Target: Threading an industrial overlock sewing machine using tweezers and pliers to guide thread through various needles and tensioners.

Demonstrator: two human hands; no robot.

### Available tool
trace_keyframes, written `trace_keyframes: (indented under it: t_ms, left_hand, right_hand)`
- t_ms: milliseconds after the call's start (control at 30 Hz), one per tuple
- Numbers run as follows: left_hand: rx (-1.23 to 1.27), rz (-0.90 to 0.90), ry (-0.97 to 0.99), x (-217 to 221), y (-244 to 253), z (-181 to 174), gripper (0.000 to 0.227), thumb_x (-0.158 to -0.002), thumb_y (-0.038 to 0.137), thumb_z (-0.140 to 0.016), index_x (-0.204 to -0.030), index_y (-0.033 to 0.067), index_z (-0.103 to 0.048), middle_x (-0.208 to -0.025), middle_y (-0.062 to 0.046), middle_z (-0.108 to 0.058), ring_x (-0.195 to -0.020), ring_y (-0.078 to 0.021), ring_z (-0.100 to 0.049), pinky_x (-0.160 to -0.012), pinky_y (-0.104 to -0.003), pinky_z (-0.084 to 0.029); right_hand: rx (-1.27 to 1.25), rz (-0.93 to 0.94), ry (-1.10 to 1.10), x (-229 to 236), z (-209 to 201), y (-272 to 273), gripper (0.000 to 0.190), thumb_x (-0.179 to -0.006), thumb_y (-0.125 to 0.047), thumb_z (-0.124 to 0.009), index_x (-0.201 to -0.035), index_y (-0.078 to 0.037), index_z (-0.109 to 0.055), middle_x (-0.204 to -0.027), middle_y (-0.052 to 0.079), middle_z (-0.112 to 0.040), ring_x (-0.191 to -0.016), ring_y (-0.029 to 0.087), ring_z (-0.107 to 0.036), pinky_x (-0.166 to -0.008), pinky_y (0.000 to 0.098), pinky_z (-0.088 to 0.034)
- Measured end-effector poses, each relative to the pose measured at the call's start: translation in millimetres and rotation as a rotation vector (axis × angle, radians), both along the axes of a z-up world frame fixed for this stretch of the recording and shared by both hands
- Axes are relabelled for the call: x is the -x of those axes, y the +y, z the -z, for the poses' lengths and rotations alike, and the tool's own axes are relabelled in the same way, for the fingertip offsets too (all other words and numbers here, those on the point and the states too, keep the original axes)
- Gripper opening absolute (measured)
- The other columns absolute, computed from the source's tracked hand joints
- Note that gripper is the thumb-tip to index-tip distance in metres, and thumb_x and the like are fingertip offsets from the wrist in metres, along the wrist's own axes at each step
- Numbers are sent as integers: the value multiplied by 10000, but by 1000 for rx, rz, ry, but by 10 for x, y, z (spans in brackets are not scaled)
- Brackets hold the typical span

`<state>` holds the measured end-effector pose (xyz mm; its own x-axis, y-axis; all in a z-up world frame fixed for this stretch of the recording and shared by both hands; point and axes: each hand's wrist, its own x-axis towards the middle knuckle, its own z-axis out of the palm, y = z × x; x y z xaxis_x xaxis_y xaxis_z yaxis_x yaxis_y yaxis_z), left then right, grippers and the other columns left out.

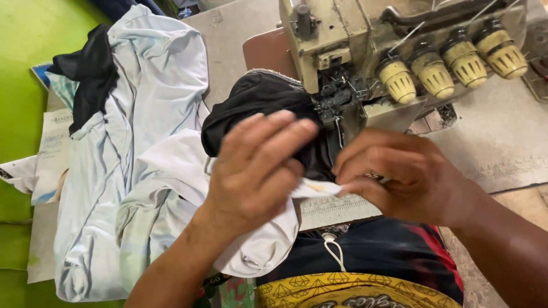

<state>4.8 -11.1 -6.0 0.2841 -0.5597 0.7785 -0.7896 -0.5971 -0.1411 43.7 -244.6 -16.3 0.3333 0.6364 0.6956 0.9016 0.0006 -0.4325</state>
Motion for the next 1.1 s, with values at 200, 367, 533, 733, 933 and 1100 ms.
trace_keyframes:
  t_ms: [200,367,533,733,933,1100]
  left_hand:
    - [-189,-48,229,66,4,13,315,-953,-1,-495,-1235,16,-633,-1005,-117,-612,-948,-320,-601,-972,-452,-495]
    - [-171,-5,194,46,-13,-22,197,-1030,-5,-468,-891,21,-604,-1148,-162,-601,-1063,-362,-614,-970,-482,-504]
    - [-264,27,261,26,15,-33,172,-981,-34,-477,-868,33,-586,-1310,-167,-660,-1175,-373,-662,-1044,-490,-517]
    - [-365,-91,268,23,26,-8,504,-780,76,-596,-1283,99,-625,-1322,-110,-632,-1192,-321,-620,-1069,-450,-491]
    - [-351,-79,317,-51,49,5,511,-780,172,-589,-1271,36,-630,-1368,-158,-588,-1235,-357,-587,-1077,-492,-473]
    - [-273,-116,312,-155,40,7,670,-1021,540,-329,-1284,-2,-622,-1343,-214,-619,-1189,-413,-617,-1038,-524,-468]
  right_hand:
    - [78,13,-53,102,182,-101,142,-1005,-126,-503,-1033,-120,-643,-1026,49,-670,-841,226,-646,-780,373,-490]
    - [-17,126,-224,158,140,-44,69,-922,-109,-625,-882,-83,-676,-890,55,-700,-900,264,-704,-878,412,-491]
    - [-75,129,-217,186,279,1,39,-888,-88,-694,-851,-96,-684,-864,72,-740,-888,218,-772,-916,394,-490]
    - [-172,158,-116,204,398,35,52,-860,-80,-697,-815,-72,-671,-841,69,-726,-862,228,-783,-855,366,-486]
    - [-189,203,-135,54,538,8,32,-896,-102,-705,-897,-131,-690,-930,19,-732,-974,235,-780,-947,385,-462]
    - [-158,196,-141,-150,648,-13,160,-901,-20,-747,-929,-159,-671,-1010,30,-724,-1056,244,-744,-956,405,-443]
